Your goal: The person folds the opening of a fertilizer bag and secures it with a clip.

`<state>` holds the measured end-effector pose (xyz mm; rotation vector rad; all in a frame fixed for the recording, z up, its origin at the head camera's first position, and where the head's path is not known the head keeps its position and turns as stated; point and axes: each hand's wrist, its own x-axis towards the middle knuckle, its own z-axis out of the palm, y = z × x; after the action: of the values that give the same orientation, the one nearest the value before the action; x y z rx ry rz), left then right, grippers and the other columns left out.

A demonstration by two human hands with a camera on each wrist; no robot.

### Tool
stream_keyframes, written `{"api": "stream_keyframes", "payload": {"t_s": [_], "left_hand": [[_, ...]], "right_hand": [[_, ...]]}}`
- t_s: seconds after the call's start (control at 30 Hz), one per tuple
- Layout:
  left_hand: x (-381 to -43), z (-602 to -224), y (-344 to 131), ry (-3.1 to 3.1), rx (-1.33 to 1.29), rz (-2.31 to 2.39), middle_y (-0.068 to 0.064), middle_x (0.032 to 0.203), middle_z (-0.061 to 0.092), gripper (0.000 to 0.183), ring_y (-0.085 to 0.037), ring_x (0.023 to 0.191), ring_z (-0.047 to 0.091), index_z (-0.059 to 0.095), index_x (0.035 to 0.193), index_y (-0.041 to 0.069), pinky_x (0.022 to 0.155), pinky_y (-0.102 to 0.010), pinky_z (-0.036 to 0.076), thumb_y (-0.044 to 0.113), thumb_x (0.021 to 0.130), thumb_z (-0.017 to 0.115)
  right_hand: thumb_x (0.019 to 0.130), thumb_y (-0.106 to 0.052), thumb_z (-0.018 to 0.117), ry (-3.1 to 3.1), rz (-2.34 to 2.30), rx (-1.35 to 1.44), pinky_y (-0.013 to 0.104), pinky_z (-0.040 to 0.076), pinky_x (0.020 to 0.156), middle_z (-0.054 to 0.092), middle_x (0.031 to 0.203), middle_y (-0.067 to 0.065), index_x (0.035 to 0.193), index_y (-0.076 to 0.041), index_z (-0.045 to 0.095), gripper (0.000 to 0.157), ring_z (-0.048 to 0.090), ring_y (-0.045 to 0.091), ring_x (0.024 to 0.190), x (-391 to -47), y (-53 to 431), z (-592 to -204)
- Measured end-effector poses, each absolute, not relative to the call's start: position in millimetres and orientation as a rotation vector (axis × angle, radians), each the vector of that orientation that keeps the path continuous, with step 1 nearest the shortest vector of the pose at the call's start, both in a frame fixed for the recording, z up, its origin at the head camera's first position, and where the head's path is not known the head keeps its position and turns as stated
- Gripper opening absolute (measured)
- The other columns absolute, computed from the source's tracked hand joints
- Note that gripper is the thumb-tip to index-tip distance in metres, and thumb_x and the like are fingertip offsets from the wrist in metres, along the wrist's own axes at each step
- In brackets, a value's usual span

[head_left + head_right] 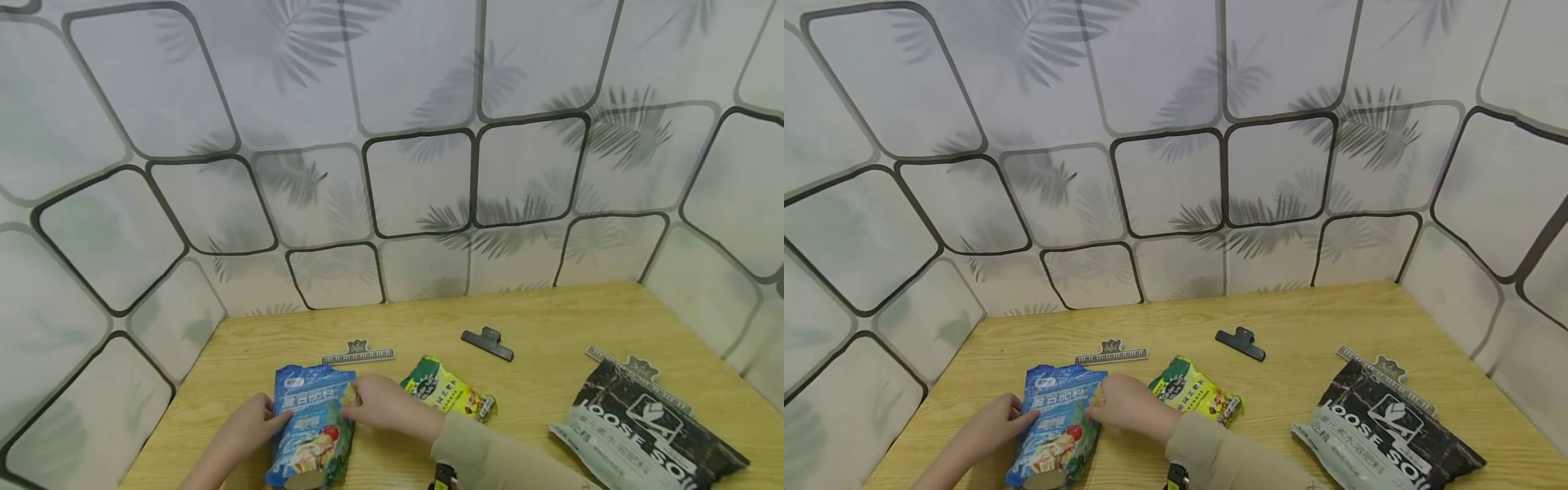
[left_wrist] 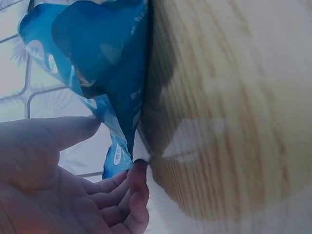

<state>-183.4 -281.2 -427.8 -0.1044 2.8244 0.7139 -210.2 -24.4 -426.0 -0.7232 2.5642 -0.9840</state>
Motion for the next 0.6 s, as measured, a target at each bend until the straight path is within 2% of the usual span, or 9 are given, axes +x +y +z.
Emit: {"api": "stream_keyframes", "payload": {"t_s": [0.07,0.13,0.23,0.37,0.53,0.6], "left_hand": [[-186,-429,-284,2.812,-0.106,0.760,-0.008,0.076,0.054,0.034,-0.018,0.068,0.047,0.058,0.096,-0.004,0.061,-0.030,0.039,0.026,0.102,0.072],[-188,-430,-287,2.798,-0.109,0.803,-0.009,0.077,0.055,0.033,-0.019,0.069,0.048,0.057,0.096,-0.004,0.062,-0.030,0.040,0.024,0.100,0.074],[-192,-432,-290,2.765,-0.128,0.873,-0.013,0.083,0.062,0.032,-0.019,0.072,0.056,0.057,0.097,-0.005,0.063,-0.031,0.047,0.021,0.099,0.075],[-194,-433,-292,2.705,-0.192,0.998,-0.015,0.086,0.068,0.027,-0.019,0.072,0.065,0.059,0.100,-0.007,0.065,-0.033,0.056,0.016,0.100,0.073],[-195,-435,-292,2.629,-0.272,1.126,-0.014,0.087,0.064,0.029,-0.017,0.073,0.064,0.060,0.105,-0.011,0.066,-0.032,0.062,0.017,0.104,0.066],[-195,-435,-293,2.606,-0.291,1.170,-0.016,0.090,0.064,0.031,-0.017,0.075,0.065,0.059,0.108,-0.013,0.067,-0.033,0.064,0.017,0.105,0.065]], "right_hand": [[0.101,-0.028,0.074,2.541,-1.016,-0.701,0.020,0.030,0.048,0.047,0.057,-0.008,0.090,-0.008,0.065,0.024,0.036,0.005,0.046,-210,-25,-426],[0.100,-0.026,0.075,2.511,-1.054,-0.677,0.020,0.028,0.047,0.046,0.056,-0.008,0.102,-0.001,0.068,0.026,0.034,0.006,0.045,-210,-25,-426],[0.099,-0.023,0.076,2.450,-1.124,-0.637,0.019,0.022,0.045,0.042,0.052,-0.008,0.118,0.006,0.068,0.036,0.030,0.006,0.043,-211,-25,-428],[0.099,-0.019,0.075,2.361,-1.211,-0.617,0.019,0.017,0.044,0.036,0.050,-0.009,0.117,0.007,0.066,0.033,0.025,0.005,0.042,-212,-24,-431],[0.099,-0.016,0.074,2.294,-1.293,-0.582,0.021,0.017,0.045,0.034,0.050,-0.009,0.135,0.015,0.062,0.048,0.022,0.006,0.043,-213,-23,-436],[0.098,-0.016,0.075,2.288,-1.322,-0.536,0.022,0.019,0.046,0.038,0.052,-0.006,0.116,0.016,0.068,0.037,0.026,0.008,0.044,-214,-24,-437]]}}
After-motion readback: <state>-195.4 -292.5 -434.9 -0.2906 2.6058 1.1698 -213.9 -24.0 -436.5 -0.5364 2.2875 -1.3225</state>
